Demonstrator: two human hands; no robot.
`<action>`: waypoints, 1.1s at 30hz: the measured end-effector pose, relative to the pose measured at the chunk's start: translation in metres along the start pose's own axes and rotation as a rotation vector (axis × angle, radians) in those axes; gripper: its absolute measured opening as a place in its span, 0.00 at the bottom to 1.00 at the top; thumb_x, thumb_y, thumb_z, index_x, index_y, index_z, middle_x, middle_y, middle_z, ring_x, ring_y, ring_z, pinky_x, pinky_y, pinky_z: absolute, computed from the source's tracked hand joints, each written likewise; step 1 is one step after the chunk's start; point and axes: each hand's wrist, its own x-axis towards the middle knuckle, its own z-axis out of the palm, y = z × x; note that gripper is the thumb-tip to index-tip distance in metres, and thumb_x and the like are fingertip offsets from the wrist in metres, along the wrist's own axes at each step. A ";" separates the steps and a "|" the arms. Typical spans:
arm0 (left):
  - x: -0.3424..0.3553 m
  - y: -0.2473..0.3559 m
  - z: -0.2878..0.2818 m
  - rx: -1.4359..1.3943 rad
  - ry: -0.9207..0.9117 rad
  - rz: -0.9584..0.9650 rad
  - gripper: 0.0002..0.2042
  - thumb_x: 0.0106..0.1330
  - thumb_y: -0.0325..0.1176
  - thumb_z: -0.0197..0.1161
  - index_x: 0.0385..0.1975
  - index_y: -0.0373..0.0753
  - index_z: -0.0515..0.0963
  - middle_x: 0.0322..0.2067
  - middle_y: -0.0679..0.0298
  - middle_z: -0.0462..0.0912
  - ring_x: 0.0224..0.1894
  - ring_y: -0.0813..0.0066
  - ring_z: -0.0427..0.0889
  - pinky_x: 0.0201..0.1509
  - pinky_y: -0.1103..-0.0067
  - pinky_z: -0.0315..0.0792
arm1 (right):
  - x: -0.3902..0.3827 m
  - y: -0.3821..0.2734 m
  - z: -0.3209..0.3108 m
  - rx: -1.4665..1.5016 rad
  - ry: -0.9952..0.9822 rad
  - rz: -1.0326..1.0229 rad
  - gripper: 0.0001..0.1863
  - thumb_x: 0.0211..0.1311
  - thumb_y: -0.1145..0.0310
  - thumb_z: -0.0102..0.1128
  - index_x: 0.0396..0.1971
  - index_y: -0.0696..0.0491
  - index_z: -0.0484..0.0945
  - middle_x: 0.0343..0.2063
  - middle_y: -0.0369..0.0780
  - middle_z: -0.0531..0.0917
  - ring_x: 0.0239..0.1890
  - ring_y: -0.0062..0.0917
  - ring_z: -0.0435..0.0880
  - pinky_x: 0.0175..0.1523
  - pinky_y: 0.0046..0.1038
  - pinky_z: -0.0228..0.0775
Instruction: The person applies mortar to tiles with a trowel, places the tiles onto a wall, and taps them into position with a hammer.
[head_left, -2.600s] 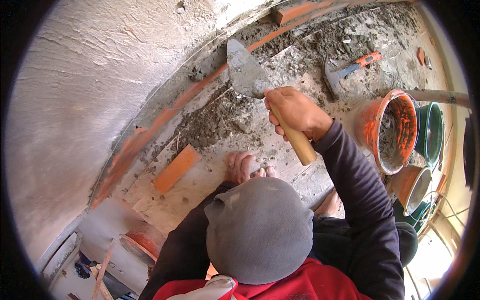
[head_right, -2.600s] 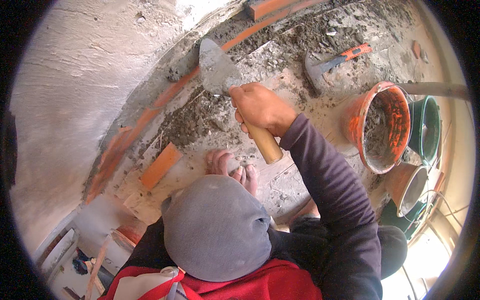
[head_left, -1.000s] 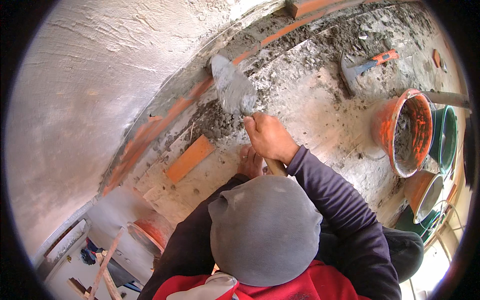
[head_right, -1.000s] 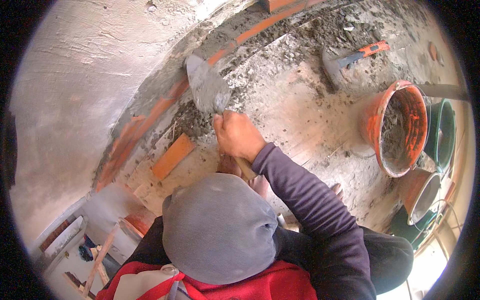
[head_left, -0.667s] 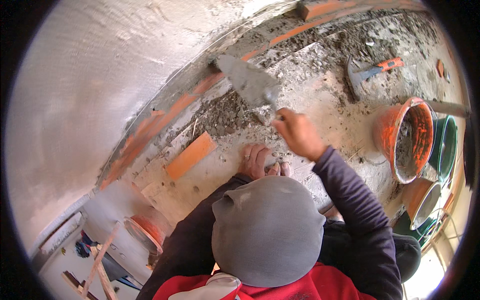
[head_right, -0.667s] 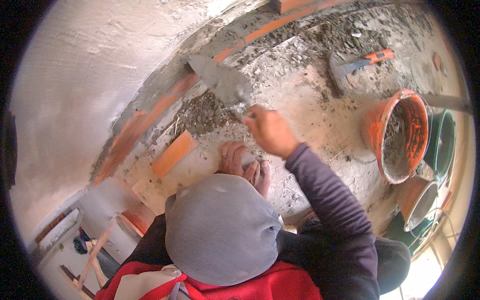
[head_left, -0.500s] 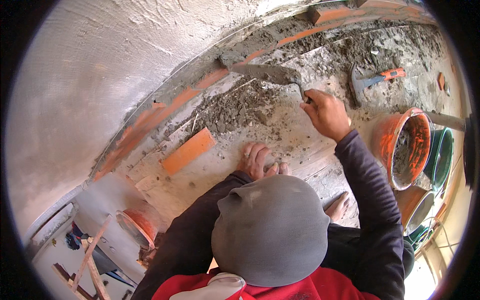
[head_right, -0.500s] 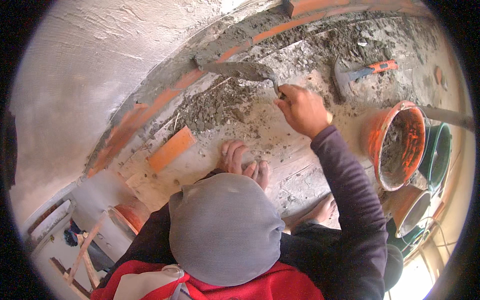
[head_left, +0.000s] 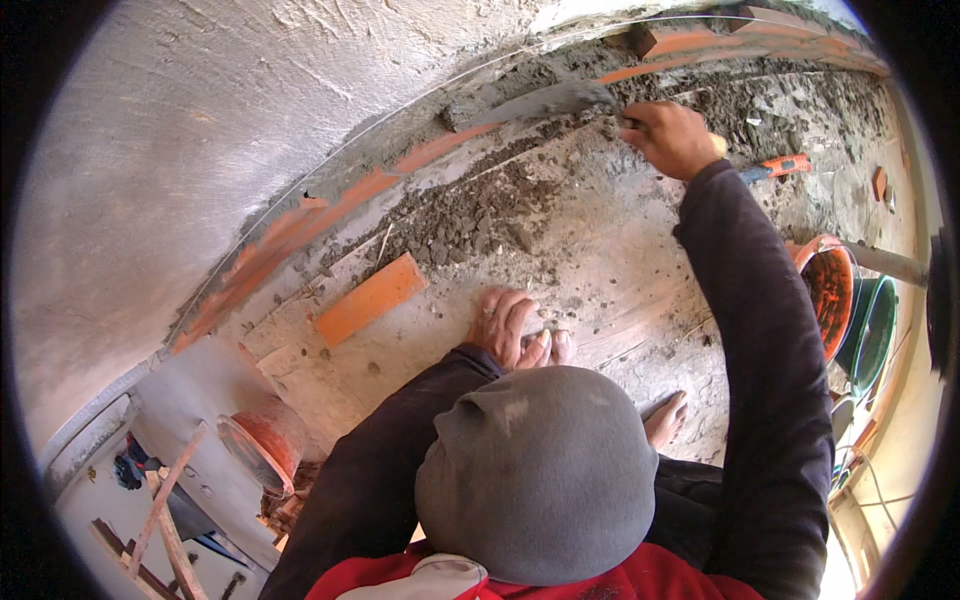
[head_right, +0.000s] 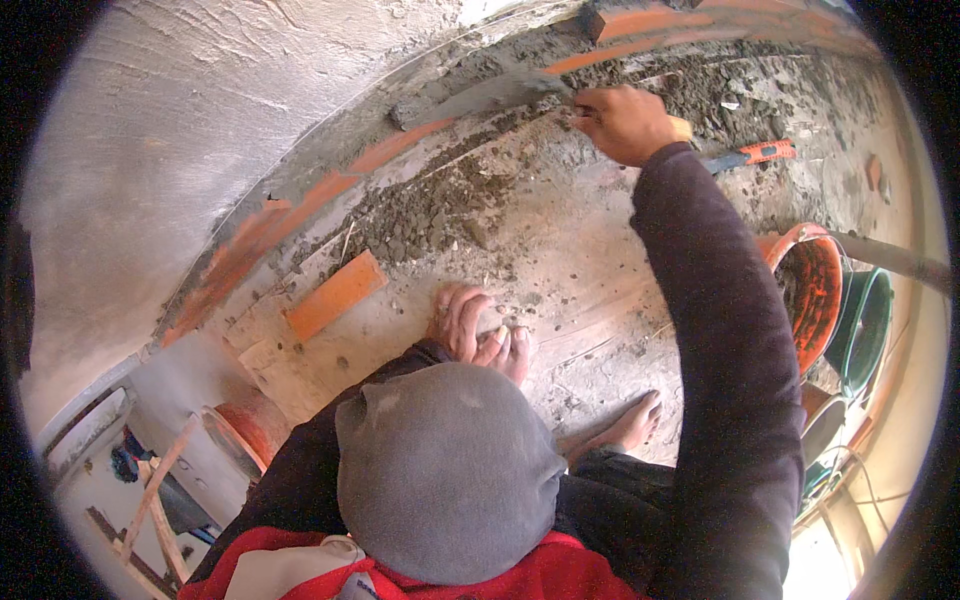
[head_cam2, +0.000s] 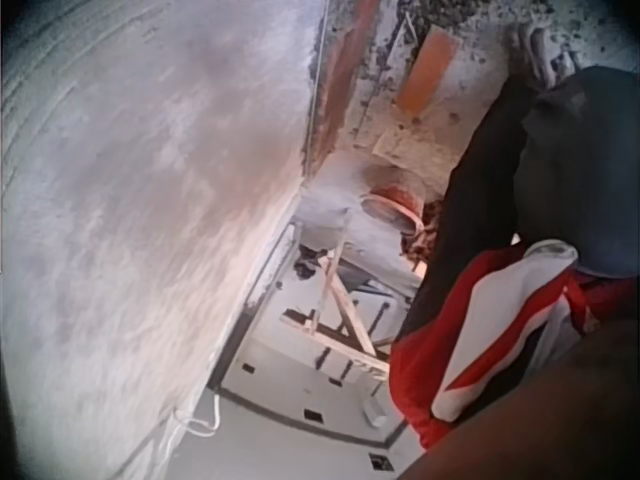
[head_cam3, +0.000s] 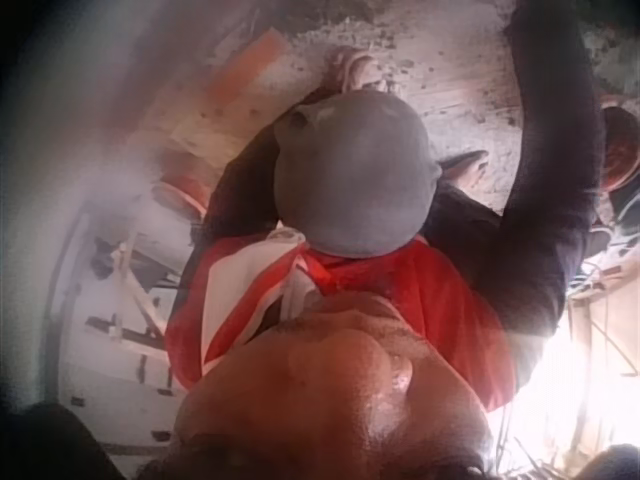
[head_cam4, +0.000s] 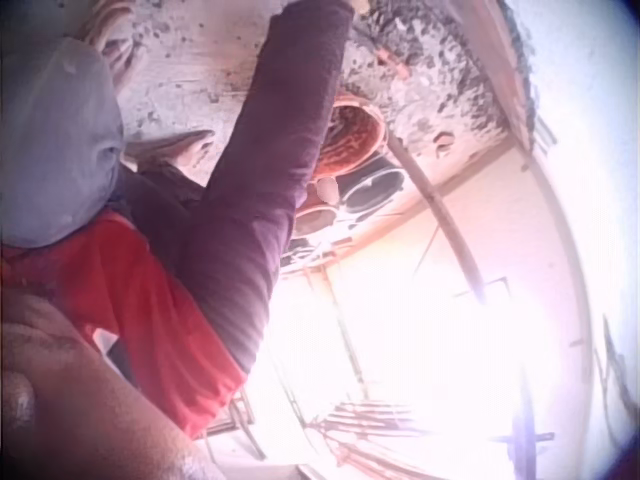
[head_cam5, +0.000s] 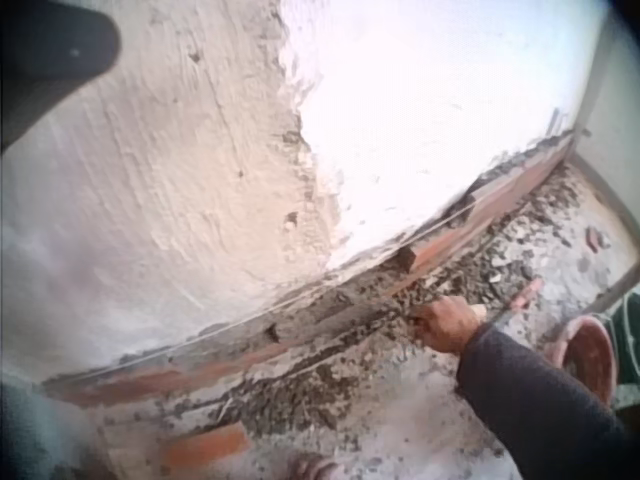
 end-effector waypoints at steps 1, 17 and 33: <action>0.001 0.001 -0.001 0.002 -0.006 0.000 0.23 0.58 0.40 0.62 0.49 0.35 0.69 0.48 0.51 0.71 0.51 0.52 0.69 0.57 0.56 0.64 | -0.005 0.008 -0.009 -0.006 -0.005 0.021 0.16 0.62 0.56 0.62 0.44 0.50 0.83 0.34 0.45 0.86 0.38 0.43 0.85 0.44 0.42 0.76; 0.000 0.000 0.004 -0.016 0.006 0.004 0.22 0.57 0.41 0.62 0.47 0.35 0.70 0.48 0.51 0.72 0.50 0.51 0.69 0.57 0.56 0.63 | -0.010 -0.004 -0.015 -0.046 0.014 0.066 0.15 0.61 0.55 0.62 0.44 0.46 0.84 0.32 0.41 0.87 0.36 0.39 0.86 0.43 0.40 0.77; -0.005 -0.005 0.005 -0.024 -0.027 -0.019 0.25 0.55 0.42 0.64 0.49 0.34 0.69 0.50 0.50 0.71 0.52 0.49 0.69 0.59 0.54 0.63 | -0.054 0.059 -0.136 -0.352 0.031 0.107 0.15 0.62 0.57 0.61 0.42 0.51 0.84 0.35 0.49 0.85 0.39 0.44 0.84 0.45 0.44 0.75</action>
